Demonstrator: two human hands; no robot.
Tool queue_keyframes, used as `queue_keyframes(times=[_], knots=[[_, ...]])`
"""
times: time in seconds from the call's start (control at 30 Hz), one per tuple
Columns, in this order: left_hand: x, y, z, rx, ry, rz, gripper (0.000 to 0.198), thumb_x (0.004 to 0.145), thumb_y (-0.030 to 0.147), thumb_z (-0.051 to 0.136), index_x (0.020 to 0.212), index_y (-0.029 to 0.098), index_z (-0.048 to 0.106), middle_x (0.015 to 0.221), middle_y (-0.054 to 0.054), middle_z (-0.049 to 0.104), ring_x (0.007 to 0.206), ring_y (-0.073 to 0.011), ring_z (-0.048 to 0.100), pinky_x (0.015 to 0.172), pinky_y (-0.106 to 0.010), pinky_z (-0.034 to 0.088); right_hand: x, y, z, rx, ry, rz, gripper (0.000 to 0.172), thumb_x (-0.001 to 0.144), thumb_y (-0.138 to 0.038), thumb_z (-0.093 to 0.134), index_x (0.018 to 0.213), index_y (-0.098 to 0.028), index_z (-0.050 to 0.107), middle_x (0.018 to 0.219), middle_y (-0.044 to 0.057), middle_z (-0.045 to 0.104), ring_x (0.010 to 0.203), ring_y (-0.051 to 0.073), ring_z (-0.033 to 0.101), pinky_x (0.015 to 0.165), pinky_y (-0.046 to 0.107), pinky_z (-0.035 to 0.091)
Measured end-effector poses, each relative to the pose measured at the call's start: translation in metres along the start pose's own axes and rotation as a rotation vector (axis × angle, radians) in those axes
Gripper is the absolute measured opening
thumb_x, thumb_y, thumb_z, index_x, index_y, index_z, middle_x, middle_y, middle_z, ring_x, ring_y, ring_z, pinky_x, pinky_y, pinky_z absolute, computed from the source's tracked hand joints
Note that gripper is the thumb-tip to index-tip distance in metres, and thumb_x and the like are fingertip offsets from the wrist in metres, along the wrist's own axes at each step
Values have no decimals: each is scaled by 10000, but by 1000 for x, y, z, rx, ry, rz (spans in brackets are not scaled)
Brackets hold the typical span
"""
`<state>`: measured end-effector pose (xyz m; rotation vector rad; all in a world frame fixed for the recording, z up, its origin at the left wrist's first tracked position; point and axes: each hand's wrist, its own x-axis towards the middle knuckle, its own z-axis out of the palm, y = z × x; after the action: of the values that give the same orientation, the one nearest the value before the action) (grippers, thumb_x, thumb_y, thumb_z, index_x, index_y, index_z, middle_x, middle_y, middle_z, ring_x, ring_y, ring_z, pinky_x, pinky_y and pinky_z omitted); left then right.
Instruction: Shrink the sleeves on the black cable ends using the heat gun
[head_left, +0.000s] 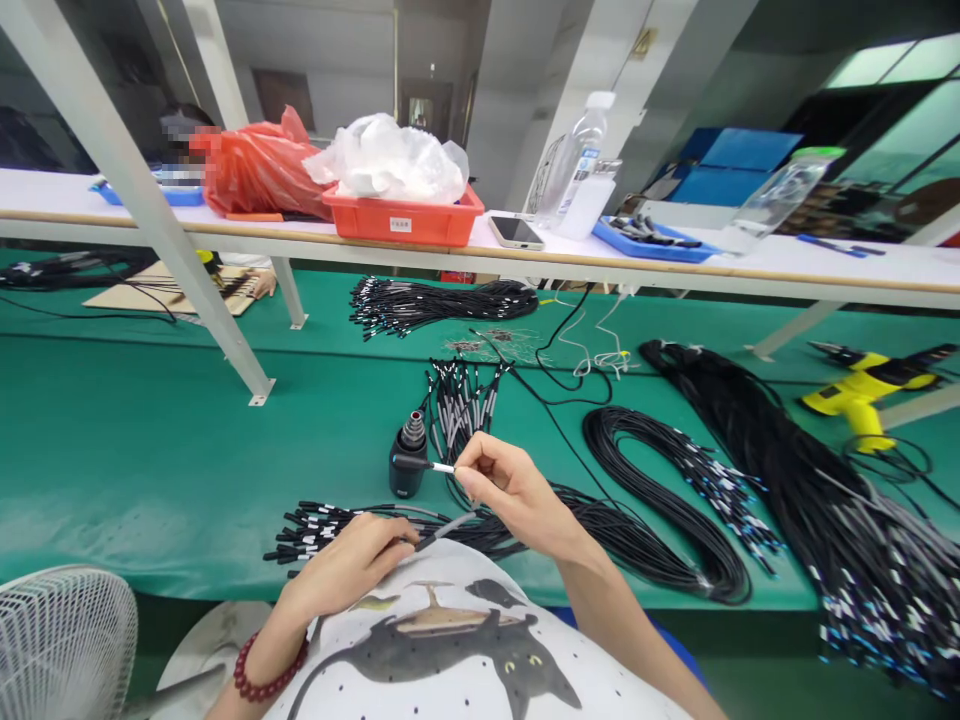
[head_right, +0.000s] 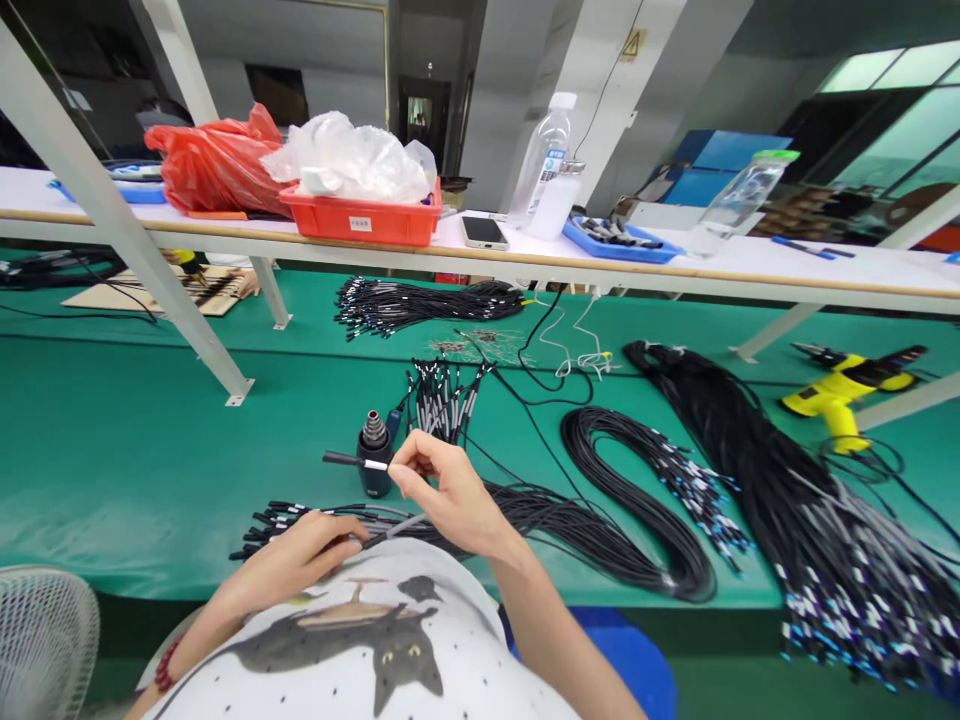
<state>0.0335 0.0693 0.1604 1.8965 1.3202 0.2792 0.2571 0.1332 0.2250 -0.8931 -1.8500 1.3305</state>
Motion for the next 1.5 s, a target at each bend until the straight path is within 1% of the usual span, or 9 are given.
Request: queue_keyframes(times=[0.1,0.3,0.43,0.7,0.8,0.9,1.03,1.27,1.5], knots=[[-1,1,0,-2,9,4,319,957,386,375,1078,259,641,1079,-12,672,1015,-202,561,895,-318,425,0,1,-7,5,51,9,235,910,-373,547,785,-176,522,670,-27,484,600,97,429,548,226,364],[-3,-1,-2,92,-6,-31,249,928,329,432,962,226,655,904,-18,679,899,-195,568,826,-311,420,-3,2,-25,55,205,27,278,868,-414,600,742,-186,503,612,-35,488,554,93,408,519,225,348],[-5,-6,-1,147,9,-12,211,916,270,433,908,215,636,902,-19,669,889,-190,568,798,-302,402,-6,10,-39,92,335,42,274,855,-406,624,730,-194,504,573,-43,502,524,91,410,505,223,336],[-5,1,-2,189,-10,6,200,916,233,402,817,204,573,839,-7,652,822,-181,569,722,-285,370,-12,21,-61,314,551,33,252,795,-346,697,706,-191,519,536,-76,411,475,66,335,502,215,362],[-10,-1,-3,234,-29,-9,163,884,197,421,792,203,556,824,-8,643,812,-184,570,714,-288,363,-17,22,-79,362,649,-14,235,766,-294,726,681,-184,536,524,-81,375,469,58,308,472,184,338],[-16,-7,-6,277,-5,-70,160,877,191,413,780,204,540,818,-13,636,813,-190,575,708,-292,362,-25,20,-107,443,785,-91,245,765,-223,716,638,-177,512,532,-85,327,457,49,280,440,150,315],[-18,-16,-6,301,35,-98,170,898,201,381,807,213,524,836,-17,630,821,-190,580,709,-294,370,-34,20,-136,641,835,-93,249,860,-202,601,644,-181,479,553,-88,267,434,52,244,428,138,347],[-15,-27,-2,339,47,-108,125,891,183,400,850,221,512,847,-13,629,818,-193,576,713,-300,356,-43,25,-139,964,842,-27,284,934,-108,452,657,-169,451,543,-90,306,411,28,309,450,109,398],[-18,-30,2,337,34,-152,116,882,190,409,851,224,515,840,-10,630,821,-195,579,701,-297,339,-70,30,-151,1060,1091,-3,339,909,-13,342,613,-178,324,519,-88,345,367,21,359,430,115,426]])
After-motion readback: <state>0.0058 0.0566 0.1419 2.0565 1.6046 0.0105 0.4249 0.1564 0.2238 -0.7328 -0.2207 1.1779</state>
